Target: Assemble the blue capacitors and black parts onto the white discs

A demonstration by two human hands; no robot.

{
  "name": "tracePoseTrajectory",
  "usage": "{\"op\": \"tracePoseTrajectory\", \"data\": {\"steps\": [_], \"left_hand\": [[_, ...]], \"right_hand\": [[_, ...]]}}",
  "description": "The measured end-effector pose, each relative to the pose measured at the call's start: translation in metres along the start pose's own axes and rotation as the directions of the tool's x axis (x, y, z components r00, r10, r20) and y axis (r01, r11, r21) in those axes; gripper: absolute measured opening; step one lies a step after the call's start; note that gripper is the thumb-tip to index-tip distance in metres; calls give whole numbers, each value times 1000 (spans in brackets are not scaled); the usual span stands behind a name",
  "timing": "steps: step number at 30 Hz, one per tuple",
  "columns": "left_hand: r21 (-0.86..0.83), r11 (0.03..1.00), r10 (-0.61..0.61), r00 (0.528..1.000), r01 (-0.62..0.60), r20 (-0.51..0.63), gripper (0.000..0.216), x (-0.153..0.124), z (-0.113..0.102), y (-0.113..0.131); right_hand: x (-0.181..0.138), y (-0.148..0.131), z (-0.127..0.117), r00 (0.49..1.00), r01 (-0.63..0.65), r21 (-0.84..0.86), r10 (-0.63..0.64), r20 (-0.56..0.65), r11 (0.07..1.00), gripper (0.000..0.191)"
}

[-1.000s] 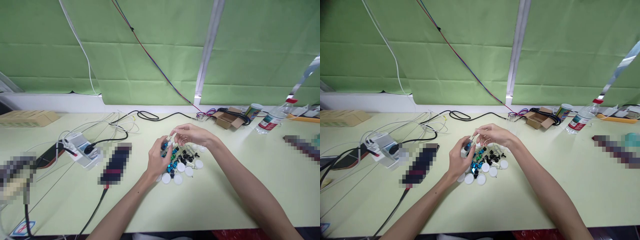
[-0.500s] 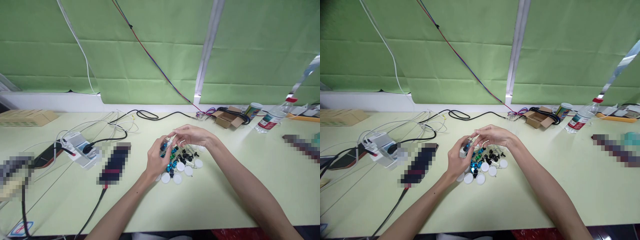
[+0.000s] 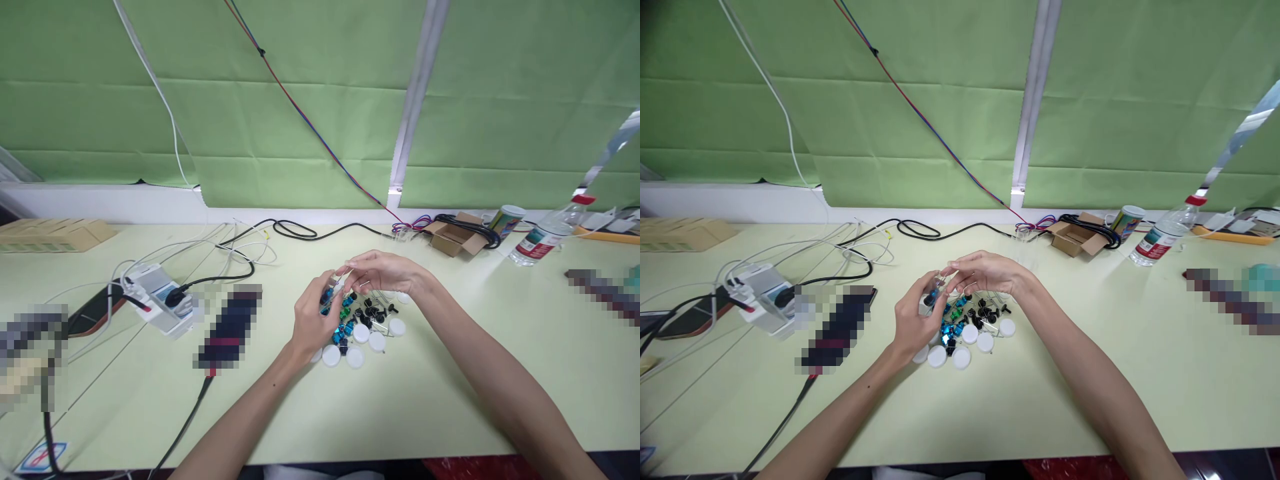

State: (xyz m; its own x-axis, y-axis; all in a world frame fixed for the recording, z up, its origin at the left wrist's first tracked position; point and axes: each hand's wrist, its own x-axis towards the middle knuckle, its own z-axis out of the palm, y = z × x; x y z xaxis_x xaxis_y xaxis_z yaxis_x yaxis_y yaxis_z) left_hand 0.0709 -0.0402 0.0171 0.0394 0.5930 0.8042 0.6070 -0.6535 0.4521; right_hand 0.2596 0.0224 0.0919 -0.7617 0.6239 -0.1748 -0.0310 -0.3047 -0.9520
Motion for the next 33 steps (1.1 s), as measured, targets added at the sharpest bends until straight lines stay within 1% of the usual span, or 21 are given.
{"op": "tracePoseTrajectory", "data": {"steps": [11,18,25,33], "left_hand": [[-19,1000,22,1000,-22,11,33,2,-2,2],[-66,997,36,999,-34,24,36,2,-2,2],[-65,998,13,998,-10,53,36,1,-2,0],[-87,996,18,999,-14,47,36,1,0,1]], "right_hand": [[0,-1,2,999,-27,46,28,-19,999,33],[3,1,-1,998,-50,57,52,-38,997,33],[5,4,-3,998,-39,28,41,-50,999,31],[11,9,-2,995,-22,29,24,-94,999,24]]}}
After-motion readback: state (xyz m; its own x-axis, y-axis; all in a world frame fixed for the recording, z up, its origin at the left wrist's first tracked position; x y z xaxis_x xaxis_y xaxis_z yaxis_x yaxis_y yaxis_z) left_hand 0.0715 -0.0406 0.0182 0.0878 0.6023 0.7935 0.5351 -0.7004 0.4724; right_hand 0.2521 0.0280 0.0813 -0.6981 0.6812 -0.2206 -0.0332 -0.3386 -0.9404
